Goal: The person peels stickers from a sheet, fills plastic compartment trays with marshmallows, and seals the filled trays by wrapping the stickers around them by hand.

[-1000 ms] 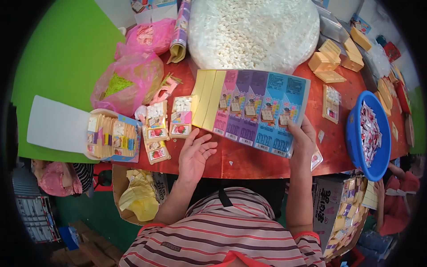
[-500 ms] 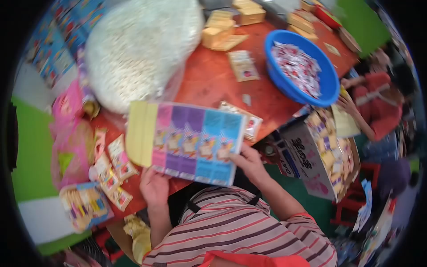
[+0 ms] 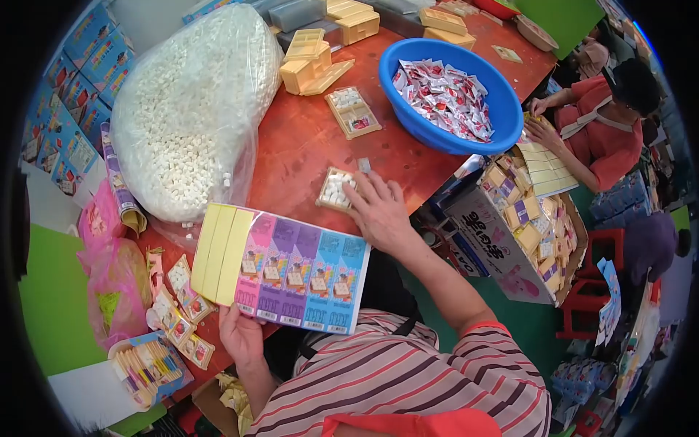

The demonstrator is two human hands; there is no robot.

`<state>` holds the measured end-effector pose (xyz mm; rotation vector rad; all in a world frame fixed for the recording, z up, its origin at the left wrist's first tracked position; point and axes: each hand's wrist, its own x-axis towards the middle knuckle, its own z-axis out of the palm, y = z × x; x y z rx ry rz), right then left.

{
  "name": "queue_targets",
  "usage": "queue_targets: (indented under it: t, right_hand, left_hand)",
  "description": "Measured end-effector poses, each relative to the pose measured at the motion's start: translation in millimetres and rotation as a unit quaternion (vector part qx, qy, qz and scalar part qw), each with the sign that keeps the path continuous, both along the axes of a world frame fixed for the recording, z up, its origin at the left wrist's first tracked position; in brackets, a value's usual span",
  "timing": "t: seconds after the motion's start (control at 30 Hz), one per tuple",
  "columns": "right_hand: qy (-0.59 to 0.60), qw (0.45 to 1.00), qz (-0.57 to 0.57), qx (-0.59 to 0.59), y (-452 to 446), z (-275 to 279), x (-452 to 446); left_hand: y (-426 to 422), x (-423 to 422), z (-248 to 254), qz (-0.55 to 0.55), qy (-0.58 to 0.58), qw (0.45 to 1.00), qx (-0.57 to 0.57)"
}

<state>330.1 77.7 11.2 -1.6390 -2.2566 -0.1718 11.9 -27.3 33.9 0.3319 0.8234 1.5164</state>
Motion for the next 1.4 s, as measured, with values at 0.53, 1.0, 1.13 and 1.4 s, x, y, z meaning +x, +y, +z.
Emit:
queue_targets:
  t: [0.53,1.0,1.13,1.4]
  right_hand:
    - [0.263,0.927,0.25,-0.092,-55,42,-90]
    - [0.287,0.911,0.285,-0.081,-50,17,-112]
    - [0.292,0.912,0.269,-0.102,-55,14,-113]
    - [0.315,0.909,0.253,-0.1,-54,13,-120]
  left_hand:
    - [14,42,-31,-0.091,-0.142,0.986,-0.006]
    - [0,29,-25,-0.211,0.089,0.973,-0.04]
    - [1,27,-24,-0.192,0.042,0.979,-0.055]
    - [8,25,-18,-0.177,-0.014,0.983,-0.057]
